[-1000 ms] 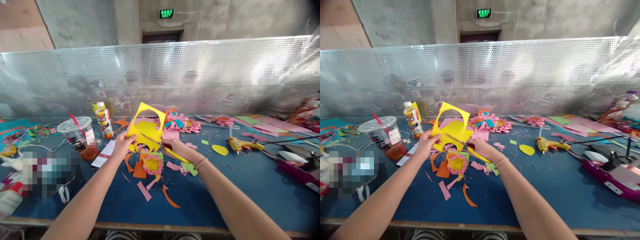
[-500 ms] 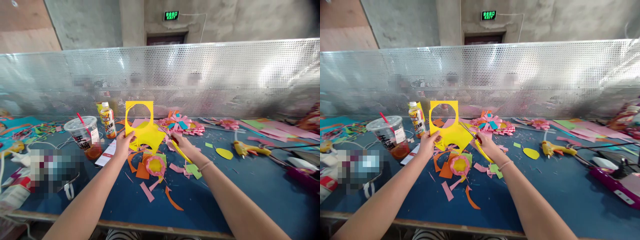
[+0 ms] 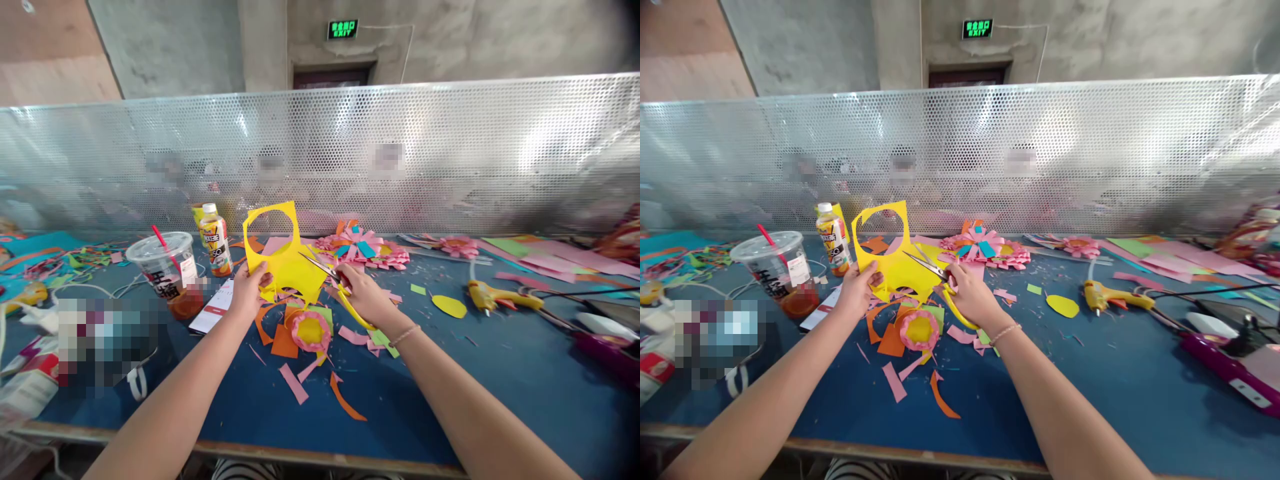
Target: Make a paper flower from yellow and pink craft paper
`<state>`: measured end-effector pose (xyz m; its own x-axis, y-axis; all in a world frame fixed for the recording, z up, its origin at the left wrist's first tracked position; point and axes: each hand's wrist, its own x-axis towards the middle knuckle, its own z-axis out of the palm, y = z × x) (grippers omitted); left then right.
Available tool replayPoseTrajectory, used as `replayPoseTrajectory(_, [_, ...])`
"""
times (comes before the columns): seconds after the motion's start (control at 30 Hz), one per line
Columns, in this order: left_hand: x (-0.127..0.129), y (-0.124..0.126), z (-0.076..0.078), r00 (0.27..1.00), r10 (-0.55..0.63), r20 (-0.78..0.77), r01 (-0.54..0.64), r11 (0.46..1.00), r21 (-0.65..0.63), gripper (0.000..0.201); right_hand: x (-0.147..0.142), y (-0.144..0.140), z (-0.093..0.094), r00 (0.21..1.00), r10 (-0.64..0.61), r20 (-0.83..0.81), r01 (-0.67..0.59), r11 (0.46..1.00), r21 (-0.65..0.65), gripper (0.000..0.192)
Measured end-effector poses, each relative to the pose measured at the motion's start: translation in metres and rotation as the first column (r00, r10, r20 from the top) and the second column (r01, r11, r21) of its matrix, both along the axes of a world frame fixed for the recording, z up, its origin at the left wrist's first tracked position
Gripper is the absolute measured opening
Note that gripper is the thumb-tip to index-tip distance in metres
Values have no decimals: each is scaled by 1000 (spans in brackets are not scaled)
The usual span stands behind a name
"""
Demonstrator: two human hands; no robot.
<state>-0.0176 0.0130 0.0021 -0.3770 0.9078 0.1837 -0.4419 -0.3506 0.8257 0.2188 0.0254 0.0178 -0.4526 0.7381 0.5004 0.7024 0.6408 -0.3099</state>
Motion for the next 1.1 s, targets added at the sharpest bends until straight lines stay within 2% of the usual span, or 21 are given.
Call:
replayPoseTrajectory(0.33, [0, 3, -3, 995, -90, 50, 90, 996, 9, 35, 1, 4, -3, 1000, -7, -6, 7, 1000, -20, 30])
replayPoseTrajectory(0.6, [-1, 4, -5, 994, -104, 39, 104, 995, -6, 35, 0, 0, -1, 999, -10, -32, 9, 999, -37, 28])
replayPoseTrajectory(0.83, [0, 3, -4, 989, -109, 96, 109, 994, 2, 34, -2, -2, 2, 999, -2, -44, -1, 998, -69, 27])
replayPoseTrajectory(0.9, [1, 3, -3, 993, -92, 80, 93, 996, -8, 35, -3, -2, 3, 995, -2, -104, -9, 994, -107, 27])
replayPoseTrajectory(0.97, [2, 2, -4, 997, -74, 28, 74, 997, -12, 35, -6, -3, 3, 972, 14, -236, -56, 984, -170, 26])
replayPoseTrajectory(1.03, [4, 1, -5, 996, -55, -64, 54, 998, -11, 35, -10, -4, 3, 905, 38, -423, -151, 960, -237, 26])
replayPoseTrajectory(1.1, [6, -1, -6, 985, -43, -166, 42, 999, -14, 33, -15, -5, 2, 800, 40, -598, -250, 929, -272, 26])
